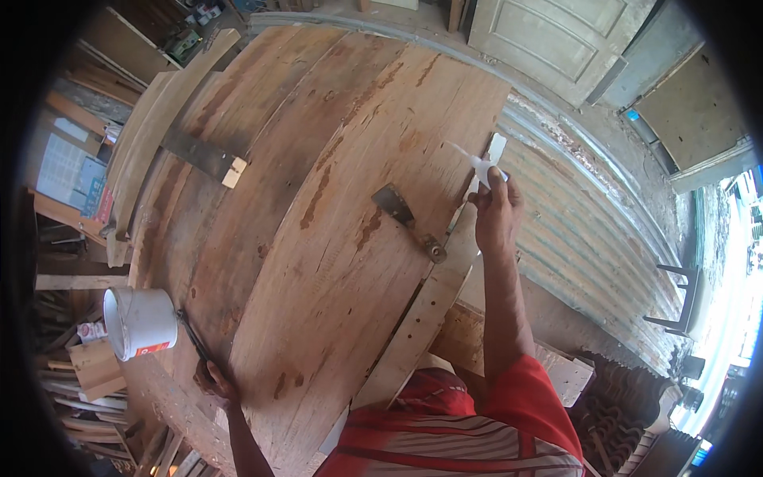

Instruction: The person applies glue from a small tube onto a wooden board and spreads it across damaged areas using a putty knife, then picks a small piece of wood from a bucket and places it on the board.

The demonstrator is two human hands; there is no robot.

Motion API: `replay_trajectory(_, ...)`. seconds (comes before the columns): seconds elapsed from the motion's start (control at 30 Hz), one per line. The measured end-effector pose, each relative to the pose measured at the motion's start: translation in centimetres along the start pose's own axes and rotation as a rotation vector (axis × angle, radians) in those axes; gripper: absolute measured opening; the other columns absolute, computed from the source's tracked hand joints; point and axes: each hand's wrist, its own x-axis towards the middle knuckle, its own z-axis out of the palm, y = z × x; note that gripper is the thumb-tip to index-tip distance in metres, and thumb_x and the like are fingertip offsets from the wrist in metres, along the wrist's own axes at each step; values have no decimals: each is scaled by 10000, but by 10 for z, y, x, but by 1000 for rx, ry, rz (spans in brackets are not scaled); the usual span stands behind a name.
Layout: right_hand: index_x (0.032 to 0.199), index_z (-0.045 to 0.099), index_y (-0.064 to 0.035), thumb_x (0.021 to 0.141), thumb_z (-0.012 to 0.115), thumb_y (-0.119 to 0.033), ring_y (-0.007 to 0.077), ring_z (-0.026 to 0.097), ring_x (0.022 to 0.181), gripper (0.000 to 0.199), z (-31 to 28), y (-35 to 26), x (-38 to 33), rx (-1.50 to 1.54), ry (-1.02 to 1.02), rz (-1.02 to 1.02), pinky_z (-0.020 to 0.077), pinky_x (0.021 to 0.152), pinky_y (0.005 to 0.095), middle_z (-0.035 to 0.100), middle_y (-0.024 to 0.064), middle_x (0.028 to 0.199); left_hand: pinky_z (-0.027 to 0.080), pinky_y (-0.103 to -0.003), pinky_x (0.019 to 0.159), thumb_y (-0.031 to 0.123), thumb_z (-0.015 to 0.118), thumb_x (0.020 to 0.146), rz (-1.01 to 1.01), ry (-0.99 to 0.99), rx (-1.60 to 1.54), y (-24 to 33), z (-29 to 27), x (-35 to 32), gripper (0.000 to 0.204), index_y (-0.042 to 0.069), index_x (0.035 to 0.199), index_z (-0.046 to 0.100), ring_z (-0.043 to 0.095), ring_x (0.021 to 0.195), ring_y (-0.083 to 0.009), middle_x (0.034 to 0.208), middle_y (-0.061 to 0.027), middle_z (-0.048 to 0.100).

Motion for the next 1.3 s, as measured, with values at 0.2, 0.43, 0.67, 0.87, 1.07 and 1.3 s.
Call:
replay_trajectory(0.2,1062,709,-78,1025,676,-275,62,563,694,203,-5,0,-8,55,74,11,547,674,292,610,-35,793,458,-531,899,366,570,1051,44,-21,57,-12,1,-4,457,-44,1243,632,589,1015,-421,1126,-259,632)
replay_trajectory(0.43,1090,713,-54,1028,676,-272,67,567,700,230,-3,9,-11,33,36,3,557,684,298,613,-28,793,446,-538,930,330,543,1066,48,-34,84,-18,-1,-2,431,-64,1221,623,582,1044,-442,1144,-268,635)
replay_trajectory(0.67,1088,714,-37,1023,678,-303,67,507,659,276,-4,12,-1,-69,-16,-15,515,666,273,580,-26,766,447,-538,908,332,551,1064,60,-42,74,-5,6,1,423,-54,1220,625,578,1028,-438,1137,-264,640)
replay_trajectory(0.87,1031,702,-59,1018,675,-282,58,470,608,225,8,6,13,-167,-15,-13,506,652,270,550,-36,725,449,-537,888,334,553,1064,70,-30,38,-4,-1,0,423,-51,1222,626,579,1013,-429,1102,-255,646)
replay_trajectory(1.07,915,675,-52,1021,651,-277,73,484,610,249,23,11,35,-281,-70,-85,522,661,292,548,-22,699,449,-527,887,349,557,1064,64,-41,43,-6,0,1,432,-47,1221,630,572,1020,-417,1102,-242,646)
replay_trajectory(1.3,892,677,-80,1012,677,-277,62,487,582,231,26,14,33,-207,-25,-91,544,660,297,548,-33,683,451,-529,894,355,547,1068,50,-43,66,-11,-1,-1,426,-37,1213,630,578,1034,-421,1114,-239,643)
